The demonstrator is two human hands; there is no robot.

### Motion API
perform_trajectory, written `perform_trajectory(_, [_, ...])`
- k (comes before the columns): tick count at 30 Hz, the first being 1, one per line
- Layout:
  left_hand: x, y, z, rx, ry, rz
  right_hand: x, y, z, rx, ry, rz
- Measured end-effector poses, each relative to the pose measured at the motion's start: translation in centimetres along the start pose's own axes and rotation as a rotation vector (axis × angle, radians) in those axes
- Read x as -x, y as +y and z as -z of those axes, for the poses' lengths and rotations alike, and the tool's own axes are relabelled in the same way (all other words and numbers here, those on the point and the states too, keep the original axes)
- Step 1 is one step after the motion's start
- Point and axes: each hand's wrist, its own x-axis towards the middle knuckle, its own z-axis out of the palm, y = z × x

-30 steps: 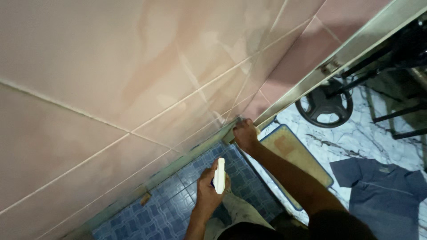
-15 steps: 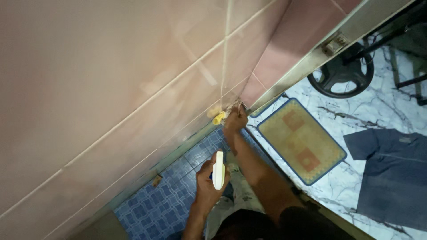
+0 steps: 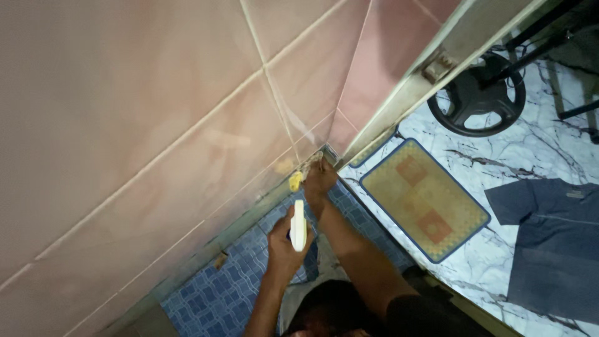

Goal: The person sprays a cleaning solution onto pink tiled walls and wipes the surface with a yellow cloth. The person repeatedly sprays and wipes different sections of the wall, focusing on grout lines and tile surfaces.

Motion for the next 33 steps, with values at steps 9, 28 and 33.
perform_trajectory(9, [-3.7, -2.1, -3.1, -0.114, -0.119, -0.002, 2.4, 3.0, 10.7, 0.392, -0.392, 0.006])
perform_trajectory(28, [-8.1, -8.8, -10.3, -0.401, -0.169, -0.093, 5.1, -1.5, 19.8, 0.521, -0.333, -0.011])
perform_trajectory(33, [-5.9, -9.2, -8.1, -0.565, -0.151, 0.036, 4.9, -2.0, 19.2, 0.416, -0.317, -0.221])
